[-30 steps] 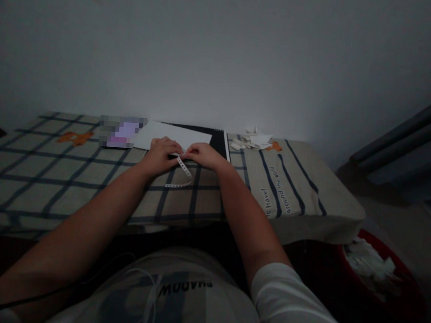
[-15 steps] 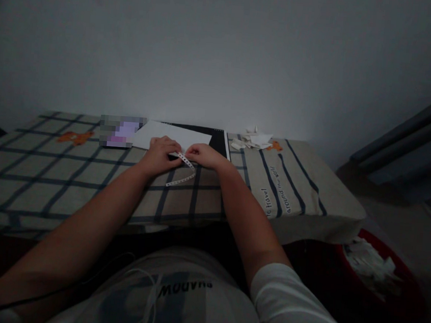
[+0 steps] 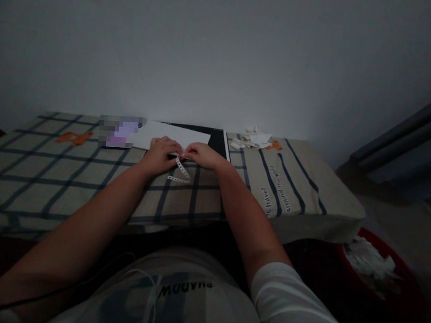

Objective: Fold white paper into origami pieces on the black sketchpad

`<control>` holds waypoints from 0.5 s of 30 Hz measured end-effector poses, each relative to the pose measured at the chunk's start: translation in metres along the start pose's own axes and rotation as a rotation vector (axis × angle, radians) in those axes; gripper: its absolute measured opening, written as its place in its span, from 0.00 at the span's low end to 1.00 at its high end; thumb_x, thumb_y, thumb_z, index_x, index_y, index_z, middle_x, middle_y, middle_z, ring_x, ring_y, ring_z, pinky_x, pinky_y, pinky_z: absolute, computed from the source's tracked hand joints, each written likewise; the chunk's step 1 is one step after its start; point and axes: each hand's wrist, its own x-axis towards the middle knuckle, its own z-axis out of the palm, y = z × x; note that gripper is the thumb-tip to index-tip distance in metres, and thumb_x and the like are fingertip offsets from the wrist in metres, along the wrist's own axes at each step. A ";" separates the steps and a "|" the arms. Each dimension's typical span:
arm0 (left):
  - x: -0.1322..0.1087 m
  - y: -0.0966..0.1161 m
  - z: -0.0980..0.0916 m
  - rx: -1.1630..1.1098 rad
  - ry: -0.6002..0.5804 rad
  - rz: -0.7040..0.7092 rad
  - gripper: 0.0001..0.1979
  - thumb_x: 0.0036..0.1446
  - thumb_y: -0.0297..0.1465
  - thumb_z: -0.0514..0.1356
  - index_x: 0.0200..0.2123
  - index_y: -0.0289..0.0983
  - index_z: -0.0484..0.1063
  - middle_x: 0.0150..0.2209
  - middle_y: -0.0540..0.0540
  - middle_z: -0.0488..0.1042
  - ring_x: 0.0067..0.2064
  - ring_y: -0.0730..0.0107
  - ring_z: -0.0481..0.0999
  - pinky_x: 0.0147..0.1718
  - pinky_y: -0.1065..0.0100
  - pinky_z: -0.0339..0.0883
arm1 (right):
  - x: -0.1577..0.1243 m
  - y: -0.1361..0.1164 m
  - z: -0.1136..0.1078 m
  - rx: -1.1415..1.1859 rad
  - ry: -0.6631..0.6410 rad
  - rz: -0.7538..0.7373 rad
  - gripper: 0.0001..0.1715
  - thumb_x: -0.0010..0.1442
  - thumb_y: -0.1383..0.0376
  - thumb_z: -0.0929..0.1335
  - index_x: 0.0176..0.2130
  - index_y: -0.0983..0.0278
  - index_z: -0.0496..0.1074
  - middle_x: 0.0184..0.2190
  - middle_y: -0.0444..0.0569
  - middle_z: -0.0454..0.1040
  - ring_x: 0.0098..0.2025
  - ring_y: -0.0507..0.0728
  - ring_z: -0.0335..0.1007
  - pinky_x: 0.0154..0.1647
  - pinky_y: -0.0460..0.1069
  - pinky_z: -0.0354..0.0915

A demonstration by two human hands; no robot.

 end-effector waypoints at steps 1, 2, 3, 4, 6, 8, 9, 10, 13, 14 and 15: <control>0.000 0.000 -0.001 0.001 -0.003 -0.003 0.10 0.60 0.40 0.59 0.35 0.42 0.77 0.43 0.45 0.79 0.47 0.55 0.69 0.46 0.51 0.51 | 0.000 -0.001 0.000 -0.003 0.004 -0.009 0.09 0.59 0.63 0.65 0.33 0.66 0.73 0.32 0.47 0.72 0.36 0.54 0.66 0.40 0.48 0.60; 0.000 0.001 -0.001 0.003 -0.004 -0.005 0.09 0.60 0.39 0.59 0.35 0.42 0.77 0.43 0.46 0.79 0.48 0.55 0.69 0.46 0.51 0.51 | 0.000 -0.002 0.000 -0.002 0.010 -0.018 0.09 0.59 0.63 0.65 0.34 0.66 0.73 0.33 0.48 0.73 0.36 0.54 0.66 0.40 0.48 0.60; 0.000 0.001 -0.002 0.005 -0.003 -0.007 0.09 0.60 0.38 0.59 0.35 0.42 0.77 0.43 0.46 0.79 0.48 0.55 0.68 0.47 0.51 0.51 | 0.000 -0.002 0.000 0.005 0.021 -0.029 0.09 0.59 0.63 0.65 0.34 0.66 0.73 0.33 0.48 0.73 0.36 0.54 0.66 0.41 0.48 0.60; 0.000 0.001 -0.002 0.008 -0.001 -0.008 0.08 0.60 0.37 0.59 0.35 0.42 0.77 0.43 0.46 0.79 0.48 0.55 0.68 0.47 0.51 0.51 | 0.000 -0.003 -0.001 0.017 0.033 -0.037 0.10 0.59 0.62 0.65 0.34 0.66 0.73 0.33 0.48 0.73 0.36 0.54 0.66 0.41 0.48 0.60; 0.000 0.001 -0.003 0.015 0.010 -0.011 0.09 0.60 0.37 0.59 0.35 0.42 0.77 0.43 0.45 0.79 0.48 0.54 0.68 0.47 0.51 0.51 | 0.000 -0.003 -0.002 0.046 0.048 -0.031 0.11 0.59 0.61 0.66 0.34 0.66 0.73 0.33 0.48 0.74 0.36 0.54 0.66 0.40 0.49 0.61; 0.000 0.002 -0.003 0.024 0.016 -0.013 0.09 0.60 0.38 0.59 0.35 0.41 0.77 0.43 0.45 0.78 0.48 0.54 0.68 0.47 0.51 0.51 | 0.000 -0.003 -0.004 0.072 0.040 0.016 0.11 0.58 0.61 0.67 0.35 0.67 0.74 0.33 0.49 0.75 0.35 0.54 0.67 0.39 0.49 0.62; 0.000 0.002 -0.002 0.031 0.018 -0.016 0.09 0.60 0.38 0.59 0.34 0.42 0.77 0.42 0.45 0.78 0.48 0.54 0.68 0.47 0.51 0.51 | 0.000 -0.002 -0.004 0.081 0.030 0.052 0.11 0.57 0.62 0.67 0.35 0.68 0.74 0.33 0.49 0.75 0.34 0.54 0.67 0.39 0.48 0.62; 0.000 0.003 -0.002 0.036 0.020 -0.020 0.08 0.59 0.37 0.59 0.34 0.42 0.77 0.42 0.45 0.78 0.48 0.54 0.68 0.48 0.51 0.51 | -0.001 -0.002 -0.005 0.087 0.016 0.087 0.11 0.57 0.62 0.67 0.35 0.68 0.75 0.32 0.49 0.75 0.34 0.54 0.67 0.38 0.48 0.62; 0.000 0.004 -0.002 0.045 0.026 -0.029 0.07 0.58 0.37 0.61 0.35 0.42 0.77 0.42 0.46 0.79 0.47 0.54 0.68 0.48 0.51 0.51 | -0.001 -0.001 -0.005 0.085 -0.017 0.137 0.10 0.57 0.64 0.68 0.35 0.69 0.75 0.31 0.49 0.75 0.32 0.53 0.67 0.37 0.48 0.62; 0.000 0.004 -0.002 0.046 0.025 -0.032 0.07 0.57 0.37 0.62 0.35 0.42 0.77 0.43 0.45 0.79 0.47 0.54 0.68 0.47 0.51 0.51 | -0.001 -0.001 -0.005 0.080 -0.020 0.134 0.10 0.57 0.64 0.68 0.34 0.69 0.76 0.31 0.49 0.75 0.32 0.53 0.67 0.37 0.48 0.62; 0.001 0.005 -0.002 0.047 0.020 -0.034 0.07 0.56 0.37 0.62 0.35 0.42 0.77 0.43 0.45 0.79 0.47 0.54 0.68 0.47 0.51 0.51 | -0.001 -0.001 -0.005 0.076 -0.018 0.128 0.09 0.57 0.64 0.68 0.34 0.69 0.76 0.31 0.48 0.75 0.32 0.53 0.67 0.37 0.48 0.62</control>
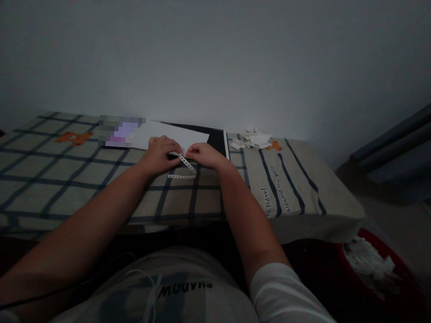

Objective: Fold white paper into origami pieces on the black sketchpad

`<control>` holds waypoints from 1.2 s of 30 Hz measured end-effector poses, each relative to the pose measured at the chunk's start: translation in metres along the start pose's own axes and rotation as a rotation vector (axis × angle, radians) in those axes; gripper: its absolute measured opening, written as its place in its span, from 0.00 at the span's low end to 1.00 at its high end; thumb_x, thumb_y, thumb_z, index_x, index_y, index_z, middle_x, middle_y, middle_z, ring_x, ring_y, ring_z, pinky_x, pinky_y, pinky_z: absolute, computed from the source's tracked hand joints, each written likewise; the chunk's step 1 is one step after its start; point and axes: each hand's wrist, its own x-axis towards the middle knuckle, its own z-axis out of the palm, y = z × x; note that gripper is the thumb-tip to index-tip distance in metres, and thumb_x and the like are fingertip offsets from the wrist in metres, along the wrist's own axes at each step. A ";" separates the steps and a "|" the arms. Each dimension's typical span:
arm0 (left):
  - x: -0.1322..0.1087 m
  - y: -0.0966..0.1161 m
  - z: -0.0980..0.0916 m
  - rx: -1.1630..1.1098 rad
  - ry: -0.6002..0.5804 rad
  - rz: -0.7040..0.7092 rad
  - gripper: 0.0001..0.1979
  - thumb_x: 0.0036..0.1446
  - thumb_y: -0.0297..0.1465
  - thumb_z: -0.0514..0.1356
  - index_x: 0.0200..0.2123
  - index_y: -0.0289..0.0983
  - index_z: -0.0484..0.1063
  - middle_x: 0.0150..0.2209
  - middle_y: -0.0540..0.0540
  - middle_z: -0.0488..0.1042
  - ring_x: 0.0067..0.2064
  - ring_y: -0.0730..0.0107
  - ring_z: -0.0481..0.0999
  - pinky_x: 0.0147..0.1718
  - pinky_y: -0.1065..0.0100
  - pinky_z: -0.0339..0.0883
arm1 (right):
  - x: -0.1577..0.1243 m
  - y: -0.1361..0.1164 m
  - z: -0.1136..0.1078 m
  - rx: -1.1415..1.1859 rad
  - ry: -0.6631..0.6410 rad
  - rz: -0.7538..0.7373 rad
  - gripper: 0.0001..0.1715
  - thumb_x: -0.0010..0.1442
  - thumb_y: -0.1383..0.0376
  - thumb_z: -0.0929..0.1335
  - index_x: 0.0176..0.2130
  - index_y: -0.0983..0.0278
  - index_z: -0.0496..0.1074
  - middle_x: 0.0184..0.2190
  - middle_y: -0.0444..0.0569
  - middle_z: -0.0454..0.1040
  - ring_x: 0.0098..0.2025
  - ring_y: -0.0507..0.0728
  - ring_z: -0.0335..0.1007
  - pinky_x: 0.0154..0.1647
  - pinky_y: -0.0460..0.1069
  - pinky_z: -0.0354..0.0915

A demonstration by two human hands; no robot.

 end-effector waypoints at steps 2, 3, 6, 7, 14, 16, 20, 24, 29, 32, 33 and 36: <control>0.000 0.001 0.000 0.005 -0.016 -0.001 0.07 0.55 0.37 0.63 0.35 0.42 0.77 0.43 0.45 0.79 0.48 0.53 0.68 0.47 0.51 0.51 | 0.000 0.000 0.000 -0.005 0.009 -0.007 0.09 0.57 0.64 0.68 0.34 0.68 0.76 0.30 0.48 0.75 0.32 0.53 0.67 0.36 0.48 0.62; 0.001 0.001 0.001 0.006 -0.023 0.001 0.07 0.55 0.37 0.63 0.35 0.42 0.77 0.43 0.45 0.79 0.48 0.53 0.68 0.47 0.51 0.51 | 0.000 0.000 0.000 -0.004 0.010 -0.010 0.10 0.57 0.63 0.68 0.34 0.68 0.76 0.30 0.48 0.75 0.32 0.53 0.67 0.36 0.48 0.62; 0.001 0.001 0.002 -0.004 -0.028 0.016 0.07 0.57 0.38 0.62 0.35 0.42 0.77 0.43 0.45 0.79 0.48 0.53 0.68 0.46 0.51 0.50 | 0.000 0.000 0.001 0.008 0.014 -0.022 0.10 0.58 0.63 0.68 0.34 0.68 0.76 0.30 0.48 0.75 0.32 0.53 0.67 0.36 0.48 0.62; 0.001 0.000 0.002 -0.009 -0.027 0.017 0.07 0.58 0.38 0.61 0.34 0.42 0.77 0.43 0.45 0.79 0.48 0.54 0.69 0.46 0.51 0.50 | 0.000 0.000 0.001 0.011 0.016 -0.027 0.10 0.58 0.62 0.68 0.35 0.68 0.76 0.30 0.48 0.75 0.32 0.53 0.67 0.36 0.48 0.62; 0.000 0.000 0.002 -0.038 -0.039 0.028 0.11 0.61 0.39 0.58 0.34 0.41 0.77 0.42 0.44 0.79 0.47 0.54 0.69 0.46 0.51 0.51 | 0.000 0.003 0.001 -0.029 0.024 -0.079 0.10 0.59 0.62 0.67 0.34 0.67 0.75 0.32 0.48 0.75 0.35 0.53 0.68 0.38 0.48 0.62; 0.000 0.000 0.002 -0.037 -0.039 0.024 0.11 0.61 0.39 0.57 0.33 0.41 0.77 0.42 0.44 0.79 0.47 0.54 0.69 0.46 0.51 0.51 | 0.000 0.002 0.001 -0.045 0.027 -0.131 0.10 0.59 0.62 0.67 0.34 0.67 0.74 0.32 0.48 0.74 0.35 0.54 0.67 0.39 0.48 0.61; 0.000 0.000 0.000 -0.031 -0.018 0.022 0.11 0.61 0.38 0.57 0.34 0.41 0.77 0.43 0.44 0.79 0.48 0.54 0.69 0.46 0.51 0.52 | -0.001 -0.001 0.000 -0.024 0.037 -0.152 0.12 0.59 0.60 0.66 0.35 0.67 0.74 0.33 0.48 0.74 0.35 0.53 0.67 0.38 0.48 0.61; 0.000 0.000 0.000 -0.022 -0.008 0.016 0.11 0.61 0.39 0.57 0.35 0.41 0.77 0.42 0.44 0.79 0.48 0.53 0.69 0.47 0.50 0.52 | -0.002 -0.003 -0.002 0.038 0.017 -0.039 0.12 0.58 0.61 0.67 0.36 0.68 0.75 0.31 0.48 0.75 0.32 0.52 0.67 0.35 0.47 0.61; 0.000 -0.002 0.003 -0.012 -0.010 0.015 0.09 0.58 0.39 0.61 0.34 0.42 0.77 0.42 0.45 0.79 0.48 0.52 0.69 0.48 0.50 0.52 | -0.002 -0.001 -0.002 0.020 0.001 -0.015 0.10 0.57 0.62 0.69 0.34 0.68 0.75 0.30 0.48 0.75 0.32 0.52 0.67 0.35 0.47 0.62; 0.000 -0.003 0.004 -0.028 -0.019 0.024 0.10 0.59 0.41 0.60 0.34 0.42 0.77 0.42 0.44 0.79 0.47 0.53 0.69 0.47 0.50 0.52 | -0.001 0.001 0.000 -0.008 0.016 -0.050 0.10 0.57 0.61 0.68 0.33 0.67 0.75 0.30 0.47 0.75 0.33 0.53 0.68 0.37 0.48 0.62; 0.001 -0.004 0.004 -0.034 -0.017 0.028 0.11 0.60 0.41 0.60 0.34 0.42 0.77 0.42 0.44 0.79 0.47 0.53 0.69 0.47 0.50 0.52 | 0.000 0.002 0.000 -0.013 0.018 -0.060 0.11 0.58 0.61 0.68 0.33 0.66 0.75 0.30 0.47 0.75 0.34 0.53 0.68 0.38 0.48 0.62; 0.000 -0.005 0.005 -0.046 -0.005 0.041 0.12 0.61 0.42 0.58 0.35 0.42 0.77 0.42 0.44 0.79 0.48 0.53 0.69 0.47 0.51 0.51 | 0.002 0.006 0.002 -0.021 0.020 -0.086 0.13 0.58 0.58 0.68 0.33 0.66 0.75 0.30 0.47 0.74 0.34 0.53 0.68 0.38 0.48 0.61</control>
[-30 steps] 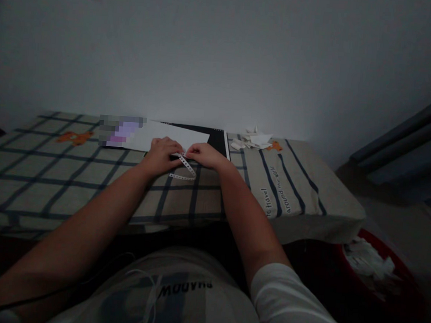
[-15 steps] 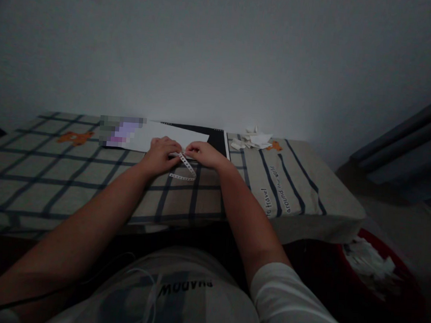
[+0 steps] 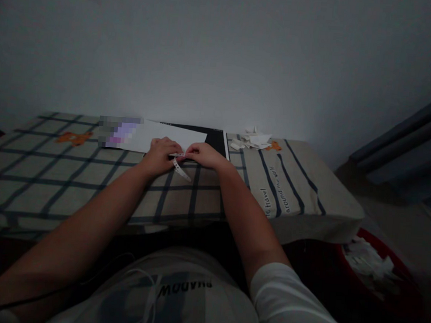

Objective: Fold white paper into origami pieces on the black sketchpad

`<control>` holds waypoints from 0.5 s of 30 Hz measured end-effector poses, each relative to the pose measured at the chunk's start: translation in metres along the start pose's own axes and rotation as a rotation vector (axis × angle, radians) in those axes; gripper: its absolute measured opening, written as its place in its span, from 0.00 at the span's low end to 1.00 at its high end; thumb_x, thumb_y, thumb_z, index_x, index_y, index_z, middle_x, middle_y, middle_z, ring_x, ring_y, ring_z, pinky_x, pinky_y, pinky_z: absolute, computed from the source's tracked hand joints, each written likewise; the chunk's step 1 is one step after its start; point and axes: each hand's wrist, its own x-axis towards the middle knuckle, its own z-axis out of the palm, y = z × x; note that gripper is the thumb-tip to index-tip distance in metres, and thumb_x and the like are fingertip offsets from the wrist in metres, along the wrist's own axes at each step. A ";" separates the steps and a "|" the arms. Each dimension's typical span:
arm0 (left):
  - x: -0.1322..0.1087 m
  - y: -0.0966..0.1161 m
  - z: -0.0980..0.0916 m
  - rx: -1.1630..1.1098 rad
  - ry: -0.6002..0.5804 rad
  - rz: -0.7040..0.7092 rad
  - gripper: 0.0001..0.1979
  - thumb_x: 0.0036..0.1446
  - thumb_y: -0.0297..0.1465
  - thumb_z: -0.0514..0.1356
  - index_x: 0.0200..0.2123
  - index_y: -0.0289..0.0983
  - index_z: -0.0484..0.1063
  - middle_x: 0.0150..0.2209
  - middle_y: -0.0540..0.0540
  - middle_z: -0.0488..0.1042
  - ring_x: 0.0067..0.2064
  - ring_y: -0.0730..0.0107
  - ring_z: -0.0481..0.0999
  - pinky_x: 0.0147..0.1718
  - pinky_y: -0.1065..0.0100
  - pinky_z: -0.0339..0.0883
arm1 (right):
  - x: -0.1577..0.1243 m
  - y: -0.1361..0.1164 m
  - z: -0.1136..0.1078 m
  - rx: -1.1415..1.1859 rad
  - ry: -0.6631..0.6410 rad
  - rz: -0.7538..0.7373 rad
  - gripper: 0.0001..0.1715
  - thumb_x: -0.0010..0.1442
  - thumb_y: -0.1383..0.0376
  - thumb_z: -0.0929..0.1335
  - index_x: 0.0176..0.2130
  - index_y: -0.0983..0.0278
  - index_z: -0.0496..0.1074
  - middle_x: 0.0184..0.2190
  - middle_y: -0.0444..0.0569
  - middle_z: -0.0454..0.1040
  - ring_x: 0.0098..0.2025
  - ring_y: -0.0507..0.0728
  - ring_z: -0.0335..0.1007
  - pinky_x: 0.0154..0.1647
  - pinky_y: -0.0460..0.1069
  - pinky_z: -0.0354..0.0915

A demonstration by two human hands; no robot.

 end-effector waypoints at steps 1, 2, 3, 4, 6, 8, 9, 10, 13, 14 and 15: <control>0.000 0.000 0.000 -0.001 0.002 0.001 0.12 0.62 0.41 0.58 0.35 0.41 0.77 0.43 0.44 0.79 0.48 0.53 0.69 0.47 0.51 0.51 | 0.000 0.001 0.000 -0.005 0.004 -0.014 0.13 0.58 0.58 0.68 0.33 0.66 0.75 0.30 0.47 0.74 0.34 0.53 0.68 0.38 0.48 0.61; 0.000 0.000 0.000 0.000 0.002 0.000 0.12 0.62 0.41 0.58 0.35 0.41 0.77 0.43 0.44 0.79 0.48 0.54 0.69 0.47 0.51 0.51 | 0.001 0.001 0.000 -0.011 0.011 -0.033 0.13 0.59 0.58 0.68 0.33 0.66 0.75 0.30 0.47 0.74 0.34 0.53 0.67 0.38 0.48 0.61; -0.001 0.000 0.000 0.002 0.002 -0.004 0.11 0.62 0.41 0.58 0.35 0.42 0.77 0.43 0.44 0.79 0.48 0.54 0.69 0.47 0.51 0.52 | 0.001 0.001 0.000 -0.016 0.021 -0.051 0.13 0.59 0.58 0.68 0.34 0.67 0.75 0.31 0.47 0.74 0.34 0.53 0.67 0.38 0.48 0.61; -0.001 0.000 0.000 0.005 0.001 -0.010 0.11 0.62 0.40 0.58 0.35 0.42 0.77 0.44 0.44 0.79 0.48 0.53 0.69 0.47 0.51 0.52 | 0.001 0.001 0.000 -0.016 0.031 -0.066 0.13 0.59 0.59 0.68 0.34 0.67 0.75 0.32 0.47 0.74 0.34 0.53 0.67 0.39 0.48 0.61; -0.001 0.001 -0.001 0.009 -0.001 -0.025 0.10 0.61 0.39 0.58 0.35 0.42 0.77 0.44 0.44 0.79 0.48 0.53 0.69 0.47 0.51 0.52 | 0.000 -0.001 -0.001 -0.004 0.036 -0.064 0.12 0.59 0.60 0.68 0.35 0.67 0.75 0.33 0.47 0.74 0.35 0.53 0.67 0.40 0.48 0.61; -0.001 0.002 -0.003 0.007 -0.007 -0.032 0.10 0.61 0.38 0.58 0.35 0.42 0.77 0.43 0.44 0.79 0.48 0.53 0.69 0.47 0.50 0.52 | -0.001 -0.004 -0.003 0.028 0.025 -0.022 0.12 0.58 0.60 0.68 0.36 0.67 0.75 0.33 0.48 0.75 0.35 0.53 0.68 0.40 0.48 0.62; -0.001 0.003 -0.004 0.005 -0.009 -0.032 0.10 0.61 0.38 0.58 0.34 0.41 0.77 0.43 0.44 0.79 0.48 0.53 0.69 0.47 0.50 0.52 | -0.002 -0.006 -0.004 0.046 0.017 0.004 0.12 0.58 0.61 0.68 0.36 0.68 0.76 0.33 0.49 0.76 0.35 0.54 0.68 0.39 0.48 0.62; -0.001 0.004 -0.004 0.005 -0.008 -0.031 0.10 0.60 0.38 0.58 0.34 0.41 0.77 0.43 0.44 0.79 0.48 0.53 0.69 0.47 0.50 0.52 | -0.002 -0.007 -0.005 0.058 0.010 0.030 0.12 0.58 0.61 0.69 0.36 0.68 0.76 0.33 0.49 0.77 0.35 0.54 0.69 0.39 0.48 0.63; 0.000 0.004 -0.005 0.016 0.003 -0.034 0.09 0.58 0.38 0.60 0.33 0.40 0.77 0.42 0.44 0.79 0.48 0.53 0.69 0.47 0.50 0.52 | -0.003 -0.008 -0.008 0.047 -0.004 0.088 0.11 0.57 0.63 0.69 0.36 0.69 0.77 0.32 0.50 0.78 0.34 0.53 0.69 0.38 0.48 0.63; 0.000 0.004 -0.005 0.024 0.003 -0.036 0.08 0.57 0.38 0.61 0.33 0.40 0.76 0.42 0.44 0.79 0.48 0.53 0.69 0.47 0.50 0.52 | -0.002 -0.008 -0.008 0.028 -0.007 0.095 0.10 0.57 0.64 0.68 0.35 0.69 0.77 0.32 0.50 0.77 0.33 0.53 0.69 0.38 0.48 0.63; 0.000 0.004 -0.004 0.032 0.001 -0.037 0.09 0.57 0.38 0.61 0.34 0.40 0.76 0.42 0.44 0.79 0.48 0.53 0.69 0.47 0.51 0.52 | -0.002 -0.007 -0.008 0.008 -0.009 0.094 0.10 0.57 0.65 0.68 0.35 0.69 0.77 0.31 0.49 0.77 0.33 0.53 0.69 0.38 0.48 0.63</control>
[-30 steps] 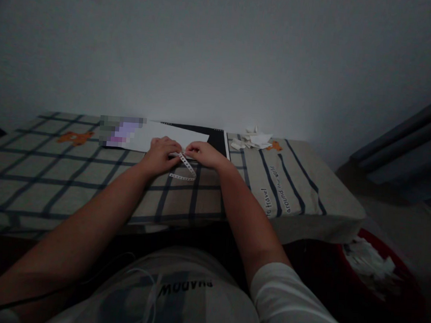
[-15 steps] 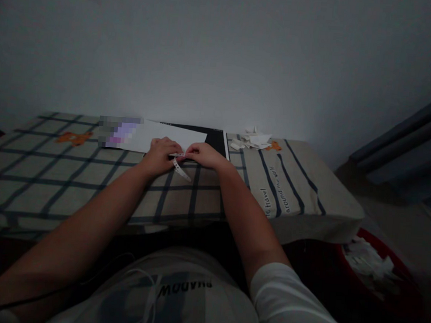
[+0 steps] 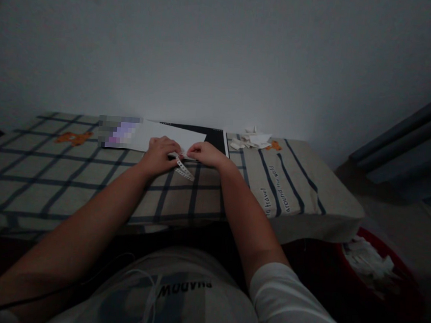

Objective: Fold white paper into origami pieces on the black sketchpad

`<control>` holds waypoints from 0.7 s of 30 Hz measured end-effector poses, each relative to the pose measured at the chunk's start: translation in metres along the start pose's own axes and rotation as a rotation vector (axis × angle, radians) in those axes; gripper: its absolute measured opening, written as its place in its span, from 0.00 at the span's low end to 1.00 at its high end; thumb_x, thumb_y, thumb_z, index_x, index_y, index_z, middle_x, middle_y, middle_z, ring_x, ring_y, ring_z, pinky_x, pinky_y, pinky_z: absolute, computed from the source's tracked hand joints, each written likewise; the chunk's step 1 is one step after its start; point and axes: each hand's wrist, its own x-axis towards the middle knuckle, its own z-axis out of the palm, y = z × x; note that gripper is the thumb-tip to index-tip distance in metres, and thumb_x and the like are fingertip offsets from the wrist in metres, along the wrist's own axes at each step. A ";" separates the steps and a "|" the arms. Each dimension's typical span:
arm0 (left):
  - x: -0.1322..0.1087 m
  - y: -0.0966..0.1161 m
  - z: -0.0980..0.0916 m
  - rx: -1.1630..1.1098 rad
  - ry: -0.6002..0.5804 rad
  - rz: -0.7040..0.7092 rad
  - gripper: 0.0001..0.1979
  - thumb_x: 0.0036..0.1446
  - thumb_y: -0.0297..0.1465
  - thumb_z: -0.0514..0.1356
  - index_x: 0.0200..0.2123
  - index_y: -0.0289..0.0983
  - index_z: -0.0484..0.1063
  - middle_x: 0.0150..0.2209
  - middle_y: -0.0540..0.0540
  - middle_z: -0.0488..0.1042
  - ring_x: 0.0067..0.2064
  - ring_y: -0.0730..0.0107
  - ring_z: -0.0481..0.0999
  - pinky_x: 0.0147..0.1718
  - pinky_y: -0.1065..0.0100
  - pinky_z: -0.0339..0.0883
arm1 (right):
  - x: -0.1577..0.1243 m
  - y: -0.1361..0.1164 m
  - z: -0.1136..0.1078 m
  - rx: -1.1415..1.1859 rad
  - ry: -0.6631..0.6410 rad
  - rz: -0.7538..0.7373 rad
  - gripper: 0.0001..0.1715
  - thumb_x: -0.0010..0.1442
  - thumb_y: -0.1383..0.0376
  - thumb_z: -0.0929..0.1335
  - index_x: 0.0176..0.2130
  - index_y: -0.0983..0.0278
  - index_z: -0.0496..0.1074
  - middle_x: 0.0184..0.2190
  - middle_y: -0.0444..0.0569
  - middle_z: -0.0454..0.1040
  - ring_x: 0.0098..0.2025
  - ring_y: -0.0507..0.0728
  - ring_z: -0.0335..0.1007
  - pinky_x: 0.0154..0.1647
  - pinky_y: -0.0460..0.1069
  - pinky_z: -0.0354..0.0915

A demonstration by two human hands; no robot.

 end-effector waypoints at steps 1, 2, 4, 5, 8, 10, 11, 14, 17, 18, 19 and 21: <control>0.000 -0.001 0.001 0.007 -0.003 0.001 0.09 0.57 0.38 0.61 0.34 0.40 0.76 0.42 0.44 0.79 0.48 0.53 0.69 0.47 0.51 0.52 | 0.000 0.000 0.000 -0.016 -0.001 -0.008 0.10 0.57 0.65 0.68 0.35 0.69 0.77 0.31 0.49 0.77 0.33 0.53 0.69 0.38 0.48 0.62; 0.000 -0.001 0.001 0.013 -0.005 0.005 0.10 0.58 0.39 0.60 0.35 0.40 0.77 0.42 0.44 0.79 0.48 0.53 0.69 0.47 0.51 0.52 | 0.000 0.001 0.001 -0.028 -0.001 -0.020 0.10 0.58 0.65 0.68 0.35 0.69 0.77 0.31 0.49 0.77 0.33 0.53 0.69 0.38 0.48 0.62; 0.000 -0.002 0.003 0.021 -0.011 0.017 0.11 0.59 0.40 0.59 0.36 0.40 0.77 0.42 0.44 0.79 0.48 0.53 0.69 0.47 0.51 0.52 | 0.000 0.001 0.003 -0.034 0.002 -0.042 0.11 0.58 0.63 0.68 0.35 0.69 0.76 0.32 0.49 0.77 0.34 0.53 0.69 0.38 0.48 0.62; 0.000 -0.003 0.003 0.023 -0.013 0.024 0.12 0.60 0.40 0.59 0.36 0.40 0.77 0.43 0.44 0.79 0.48 0.54 0.69 0.48 0.51 0.52 | 0.000 0.001 0.003 -0.032 0.004 -0.050 0.11 0.59 0.62 0.67 0.34 0.68 0.76 0.32 0.49 0.77 0.34 0.53 0.69 0.39 0.48 0.62; 0.000 -0.003 0.004 0.026 -0.017 0.032 0.12 0.62 0.41 0.57 0.37 0.40 0.77 0.44 0.44 0.79 0.48 0.54 0.69 0.48 0.52 0.52 | 0.000 0.001 0.005 -0.030 0.012 -0.068 0.11 0.60 0.61 0.67 0.33 0.66 0.75 0.32 0.49 0.77 0.34 0.54 0.69 0.39 0.48 0.63; 0.000 -0.002 0.003 0.023 -0.014 0.027 0.12 0.62 0.40 0.57 0.37 0.40 0.77 0.44 0.44 0.79 0.48 0.54 0.69 0.48 0.52 0.53 | 0.000 0.000 0.005 -0.035 0.020 -0.096 0.10 0.60 0.62 0.67 0.33 0.66 0.75 0.32 0.48 0.76 0.35 0.54 0.69 0.40 0.48 0.63; -0.001 -0.002 0.002 0.020 -0.010 0.023 0.12 0.62 0.40 0.57 0.37 0.40 0.77 0.44 0.44 0.79 0.48 0.54 0.69 0.48 0.52 0.53 | 0.000 0.000 0.004 -0.035 0.026 -0.111 0.10 0.60 0.62 0.67 0.33 0.66 0.75 0.32 0.48 0.76 0.35 0.54 0.69 0.40 0.48 0.63; -0.001 0.000 0.000 0.015 0.000 0.009 0.11 0.62 0.38 0.57 0.36 0.40 0.76 0.44 0.44 0.79 0.48 0.54 0.70 0.48 0.52 0.53 | 0.001 0.001 0.003 -0.004 0.032 -0.118 0.09 0.59 0.63 0.67 0.33 0.66 0.76 0.32 0.48 0.76 0.36 0.54 0.69 0.42 0.49 0.63; -0.001 0.000 0.000 0.018 0.006 0.002 0.11 0.61 0.38 0.57 0.36 0.39 0.76 0.43 0.43 0.79 0.48 0.54 0.70 0.48 0.52 0.53 | 0.001 0.002 0.002 0.069 0.035 -0.057 0.11 0.58 0.61 0.69 0.36 0.67 0.77 0.33 0.49 0.78 0.36 0.54 0.70 0.41 0.49 0.64; -0.001 0.000 0.000 0.021 0.011 0.000 0.11 0.61 0.38 0.57 0.37 0.39 0.76 0.43 0.43 0.79 0.48 0.53 0.69 0.48 0.52 0.53 | 0.001 0.002 0.001 0.083 0.038 -0.031 0.12 0.57 0.61 0.69 0.37 0.67 0.77 0.33 0.49 0.78 0.36 0.54 0.71 0.40 0.49 0.64; -0.001 0.000 0.000 0.026 0.016 -0.001 0.11 0.60 0.38 0.58 0.37 0.39 0.76 0.43 0.43 0.79 0.48 0.53 0.69 0.47 0.52 0.53 | 0.001 0.003 0.000 0.085 0.041 -0.006 0.11 0.57 0.62 0.70 0.37 0.68 0.78 0.33 0.49 0.78 0.35 0.54 0.71 0.40 0.49 0.64; -0.001 0.000 0.000 0.033 0.021 -0.005 0.10 0.59 0.38 0.59 0.36 0.39 0.76 0.43 0.43 0.79 0.48 0.53 0.70 0.47 0.52 0.53 | 0.001 0.004 -0.001 0.058 0.041 0.029 0.10 0.56 0.64 0.70 0.35 0.68 0.78 0.32 0.49 0.78 0.34 0.54 0.70 0.38 0.49 0.64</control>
